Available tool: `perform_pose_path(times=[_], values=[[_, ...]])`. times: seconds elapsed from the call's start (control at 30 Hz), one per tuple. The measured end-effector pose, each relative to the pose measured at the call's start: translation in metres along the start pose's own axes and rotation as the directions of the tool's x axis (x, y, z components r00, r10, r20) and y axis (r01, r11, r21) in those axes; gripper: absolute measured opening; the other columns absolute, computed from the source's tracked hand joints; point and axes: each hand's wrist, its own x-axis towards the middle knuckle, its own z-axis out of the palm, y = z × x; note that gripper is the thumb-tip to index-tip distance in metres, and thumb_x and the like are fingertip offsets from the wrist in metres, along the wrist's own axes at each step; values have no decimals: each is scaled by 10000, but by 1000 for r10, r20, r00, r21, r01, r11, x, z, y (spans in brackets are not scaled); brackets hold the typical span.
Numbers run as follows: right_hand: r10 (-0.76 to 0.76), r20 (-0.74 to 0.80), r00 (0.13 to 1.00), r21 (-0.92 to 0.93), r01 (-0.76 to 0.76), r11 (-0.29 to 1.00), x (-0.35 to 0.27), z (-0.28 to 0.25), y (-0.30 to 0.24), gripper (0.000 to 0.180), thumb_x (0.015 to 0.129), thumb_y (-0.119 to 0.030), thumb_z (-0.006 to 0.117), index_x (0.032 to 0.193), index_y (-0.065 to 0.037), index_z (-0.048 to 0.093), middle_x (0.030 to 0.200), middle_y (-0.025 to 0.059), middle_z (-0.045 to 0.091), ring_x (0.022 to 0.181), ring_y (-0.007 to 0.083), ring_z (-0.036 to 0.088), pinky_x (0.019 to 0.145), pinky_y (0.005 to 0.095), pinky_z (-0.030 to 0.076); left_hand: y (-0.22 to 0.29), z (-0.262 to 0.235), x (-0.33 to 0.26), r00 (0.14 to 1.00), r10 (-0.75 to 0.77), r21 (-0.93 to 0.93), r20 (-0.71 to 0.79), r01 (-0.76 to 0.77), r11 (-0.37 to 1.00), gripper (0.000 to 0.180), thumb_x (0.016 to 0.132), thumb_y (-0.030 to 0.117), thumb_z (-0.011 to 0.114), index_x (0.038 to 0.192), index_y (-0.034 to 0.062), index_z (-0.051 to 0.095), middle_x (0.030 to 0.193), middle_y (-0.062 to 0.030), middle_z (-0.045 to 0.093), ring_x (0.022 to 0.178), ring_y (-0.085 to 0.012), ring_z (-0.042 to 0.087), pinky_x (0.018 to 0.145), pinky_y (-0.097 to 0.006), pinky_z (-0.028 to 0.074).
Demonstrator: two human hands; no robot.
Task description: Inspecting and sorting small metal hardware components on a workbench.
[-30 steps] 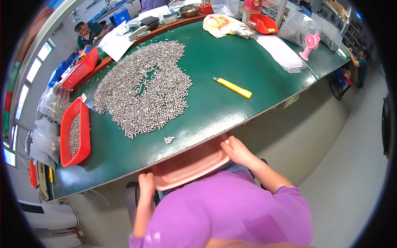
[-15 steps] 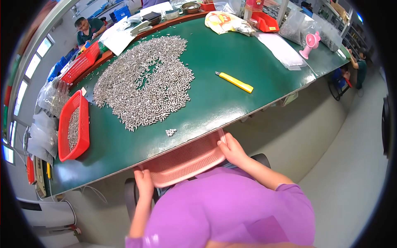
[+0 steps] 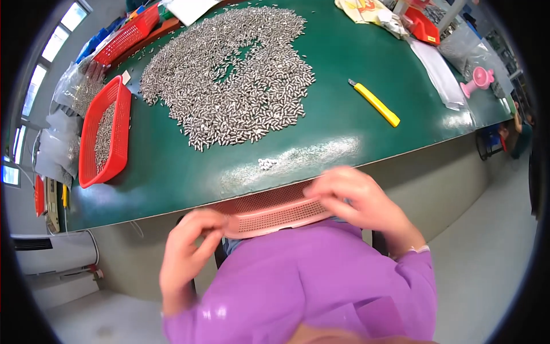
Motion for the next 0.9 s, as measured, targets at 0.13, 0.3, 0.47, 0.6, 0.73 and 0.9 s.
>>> perform_pose_path(times=[0.13,0.3,0.47,0.6,0.73,0.9], values=[[-69,-163,984,-307,16,952,54,37,23,386,818,75,588,1182,-42,641,1112,140,608,1035,363,582,886,431,500,-12,48,62,943,289,324,-167,-224,919,518,822,-126,608,1320,5,548,1179,-126,622,1024,-235,612,897,-345,515],[-124,-73,990,-314,95,945,62,60,27,358,831,-57,575,1181,19,595,1083,150,552,1015,341,534,901,425,467,-17,68,82,959,261,292,-115,-218,931,662,804,-150,559,1439,-3,441,1110,-168,603,991,-332,582,904,-434,495],[-104,-60,993,-244,87,966,42,63,21,337,840,-75,591,1164,17,602,1097,142,552,1005,325,550,890,411,475,-17,67,70,969,244,198,-48,-230,953,664,812,-185,558,1441,9,465,1030,-118,612,921,-249,584,816,-340,511],[-67,46,997,-257,76,964,29,55,19,345,853,-84,603,1185,9,611,1151,136,568,1054,308,565,910,400,480,-9,57,65,972,213,129,104,-225,966,664,819,-166,581,1444,21,461,1009,-112,622,903,-254,589,813,-337,508],[-78,113,991,-151,95,984,33,42,19,335,829,-47,631,1162,-16,634,1119,123,590,1015,308,579,884,404,501,-9,51,67,957,236,57,170,-249,967,681,815,-157,605,1452,32,459,1030,-110,633,871,-240,596,811,-326,506],[-65,-143,988,-287,22,958,68,36,28,386,781,28,688,1156,-62,671,1038,93,626,930,304,604,798,393,514,-18,57,85,957,236,179,-168,-206,962,760,798,-141,665,1497,22,416,1135,-95,620,912,-188,573,836,-301,493]])
